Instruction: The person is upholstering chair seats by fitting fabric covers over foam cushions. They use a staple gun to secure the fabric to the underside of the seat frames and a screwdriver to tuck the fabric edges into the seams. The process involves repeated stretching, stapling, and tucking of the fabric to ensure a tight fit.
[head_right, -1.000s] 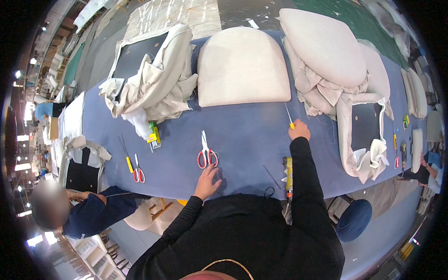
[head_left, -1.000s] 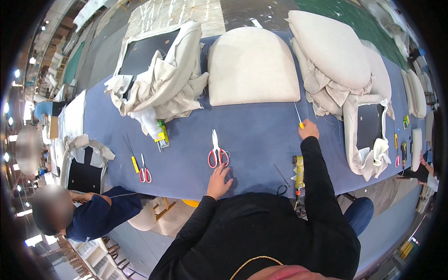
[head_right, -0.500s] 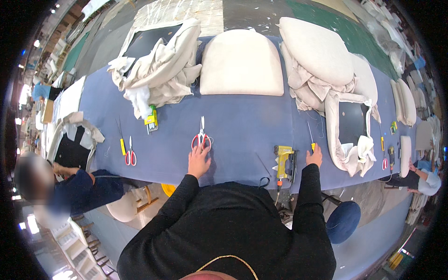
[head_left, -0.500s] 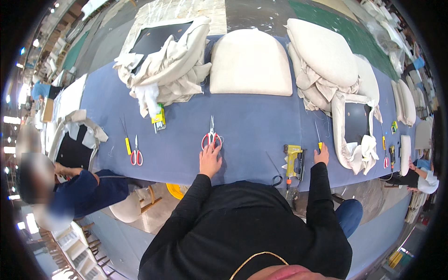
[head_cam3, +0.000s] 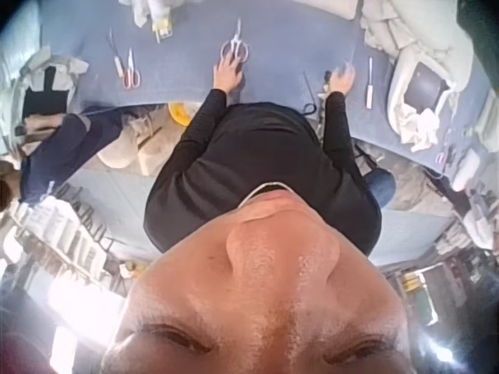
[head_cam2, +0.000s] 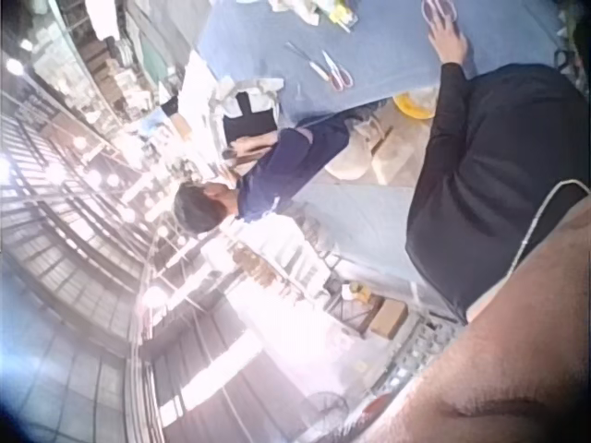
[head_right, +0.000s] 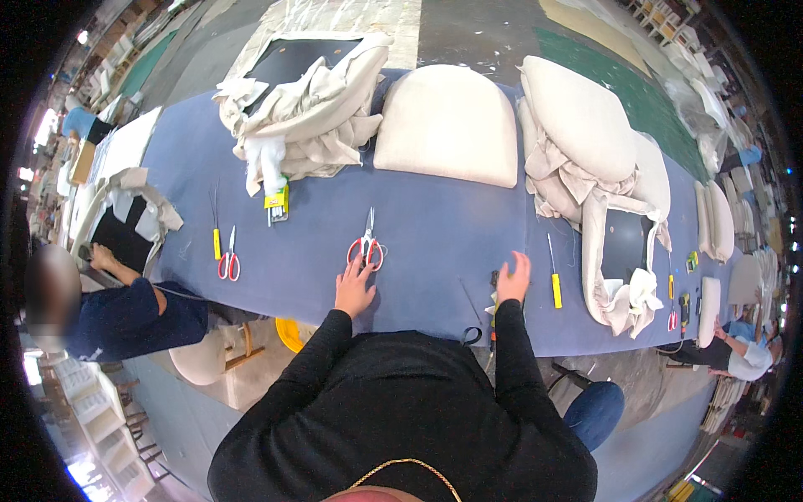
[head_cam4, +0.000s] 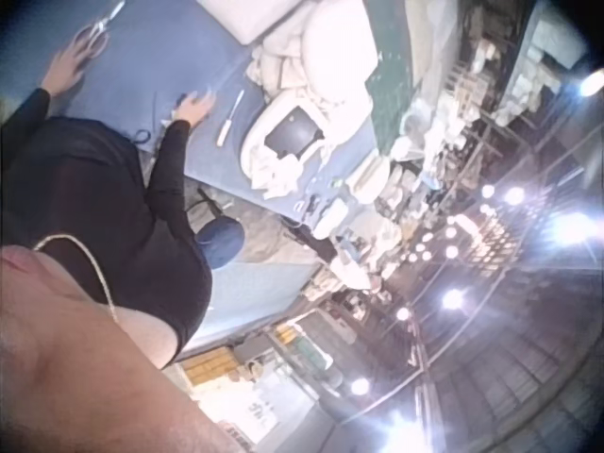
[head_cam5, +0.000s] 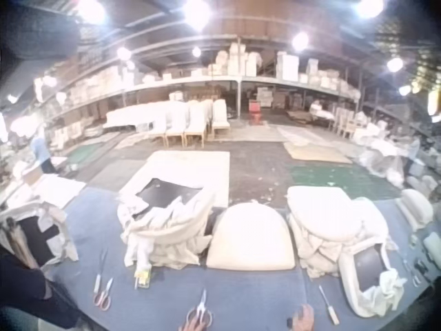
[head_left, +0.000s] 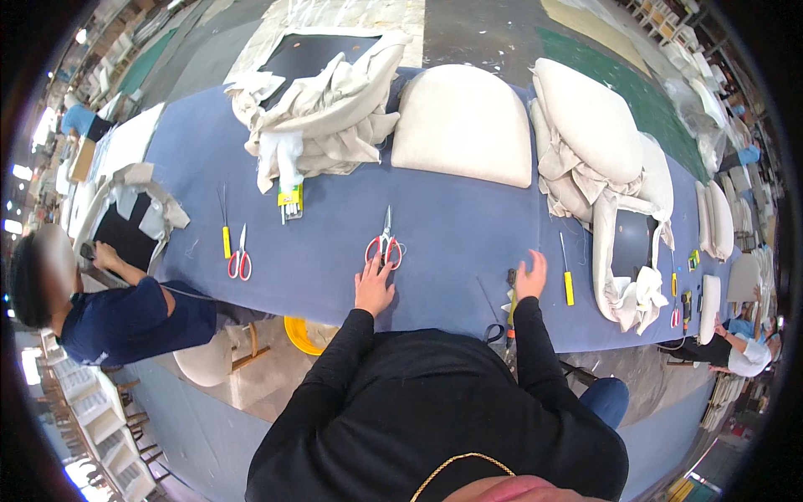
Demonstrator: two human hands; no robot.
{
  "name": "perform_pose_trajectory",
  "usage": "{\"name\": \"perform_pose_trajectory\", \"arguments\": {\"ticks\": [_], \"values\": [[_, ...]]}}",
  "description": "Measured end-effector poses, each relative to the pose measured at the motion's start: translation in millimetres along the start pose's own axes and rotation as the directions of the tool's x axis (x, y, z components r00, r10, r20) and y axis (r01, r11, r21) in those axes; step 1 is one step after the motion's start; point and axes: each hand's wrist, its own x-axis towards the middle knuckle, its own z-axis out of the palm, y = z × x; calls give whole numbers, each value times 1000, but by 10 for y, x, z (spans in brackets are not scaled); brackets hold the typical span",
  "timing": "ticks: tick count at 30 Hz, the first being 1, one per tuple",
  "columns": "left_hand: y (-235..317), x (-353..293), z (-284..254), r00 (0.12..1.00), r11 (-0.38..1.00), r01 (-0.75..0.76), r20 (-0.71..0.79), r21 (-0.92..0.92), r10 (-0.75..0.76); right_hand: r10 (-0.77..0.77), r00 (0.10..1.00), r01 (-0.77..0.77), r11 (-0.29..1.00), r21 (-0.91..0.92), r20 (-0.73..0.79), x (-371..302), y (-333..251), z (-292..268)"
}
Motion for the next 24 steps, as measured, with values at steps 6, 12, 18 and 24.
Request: {"name": "perform_pose_trajectory", "arguments": {"ticks": [6, 12, 18, 24], "values": [[-63, 78, -129, 997, 1000, -18, 75, -15, 19, 312, 723, -688, 251, 681, 616, 877, -718, 777], [-315, 284, -270, 992, 959, 79, 119, -272, -48, 283, 654, -702, -119, 702, 702, 1693, -1138, 1329], [-423, 1436, -1198, 943, 486, 160, -12, -859, -332, 332, 703, -688, 95, 719, 629, 1735, -769, 1558], [-197, 2599, -2409, 925, -411, -97, 70, -907, -372, 311, 712, -697, 212, 684, 629, 1576, -477, 1402]]}}
